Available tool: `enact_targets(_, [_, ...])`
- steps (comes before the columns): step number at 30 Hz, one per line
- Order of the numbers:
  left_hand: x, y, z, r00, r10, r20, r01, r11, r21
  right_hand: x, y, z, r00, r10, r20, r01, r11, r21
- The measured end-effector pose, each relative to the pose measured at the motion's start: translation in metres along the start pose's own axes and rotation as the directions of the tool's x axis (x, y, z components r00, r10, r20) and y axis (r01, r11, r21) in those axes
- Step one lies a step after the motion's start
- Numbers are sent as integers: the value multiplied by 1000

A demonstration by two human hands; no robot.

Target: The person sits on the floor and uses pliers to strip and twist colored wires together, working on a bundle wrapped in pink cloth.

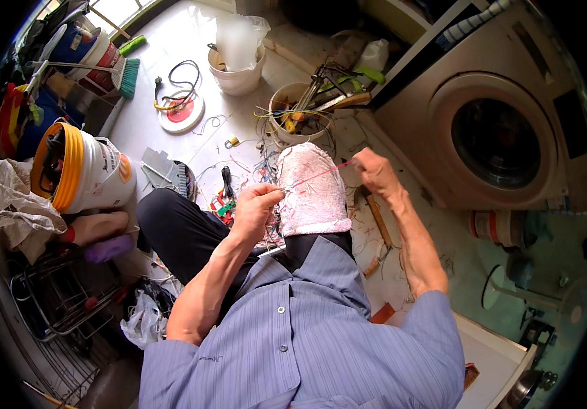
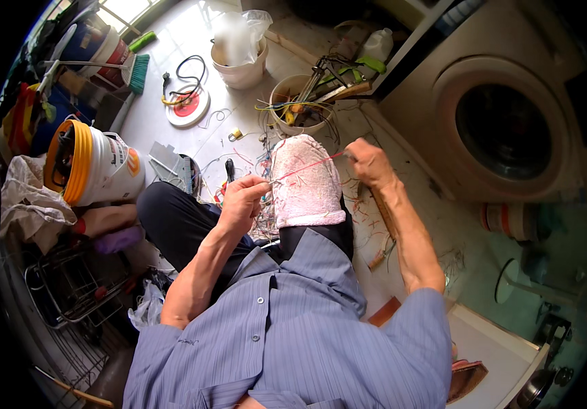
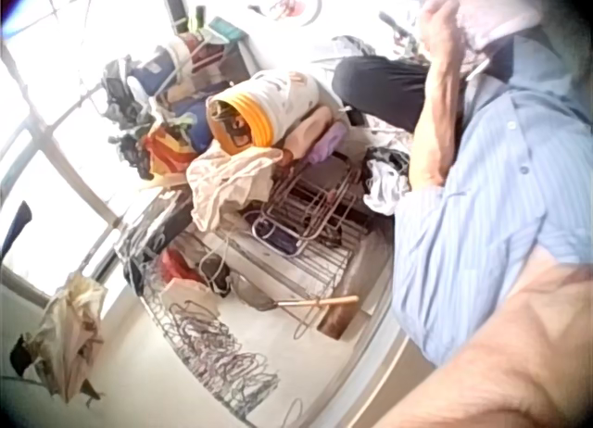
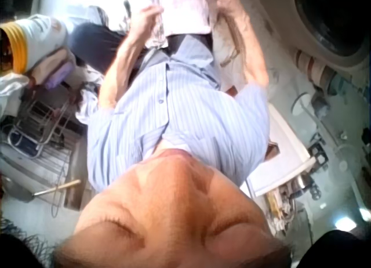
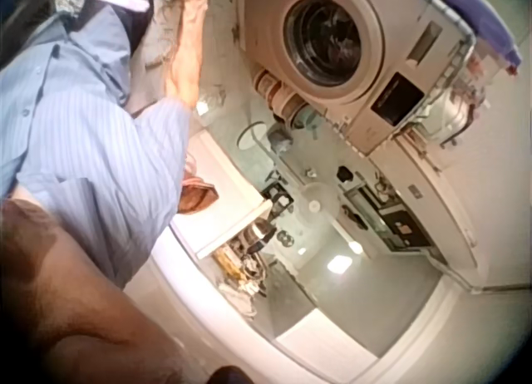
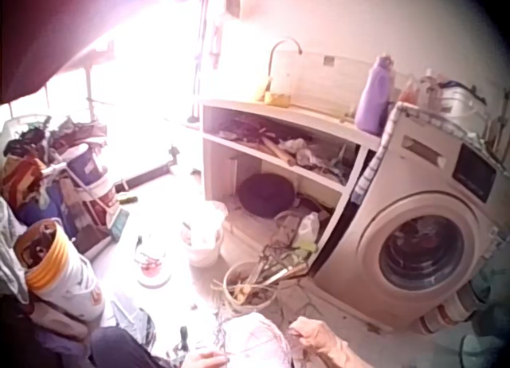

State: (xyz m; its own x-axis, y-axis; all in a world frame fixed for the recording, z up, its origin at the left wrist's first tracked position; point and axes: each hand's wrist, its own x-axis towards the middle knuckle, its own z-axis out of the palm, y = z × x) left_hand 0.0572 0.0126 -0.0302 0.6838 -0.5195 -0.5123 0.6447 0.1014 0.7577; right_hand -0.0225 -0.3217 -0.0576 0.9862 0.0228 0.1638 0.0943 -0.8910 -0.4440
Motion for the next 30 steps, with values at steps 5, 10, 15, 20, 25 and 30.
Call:
enact_targets(5, [23,-22,-4,997,55,-58,-42,979,201,24,0,1,947,262,-185,-283,954,-96])
enact_targets(10, [22,-34,1,987,136,-88,-95,926,365,15,-57,32,907,421,21,-421,905,65])
enact_targets(15, [18,-35,12,984,158,-82,-97,860,501,-2,-102,42,918,388,-86,-368,912,184])
enact_targets(20, [26,-38,21,992,121,-41,-83,855,511,0,-113,38,935,284,-210,-239,946,217])
enact_targets(25, [26,-31,29,995,94,-21,-69,844,532,7,-119,33,952,243,-187,-208,960,189])
enact_targets(30, [28,-35,27,995,98,4,-87,858,506,14,-119,42,975,160,-157,-144,983,111])
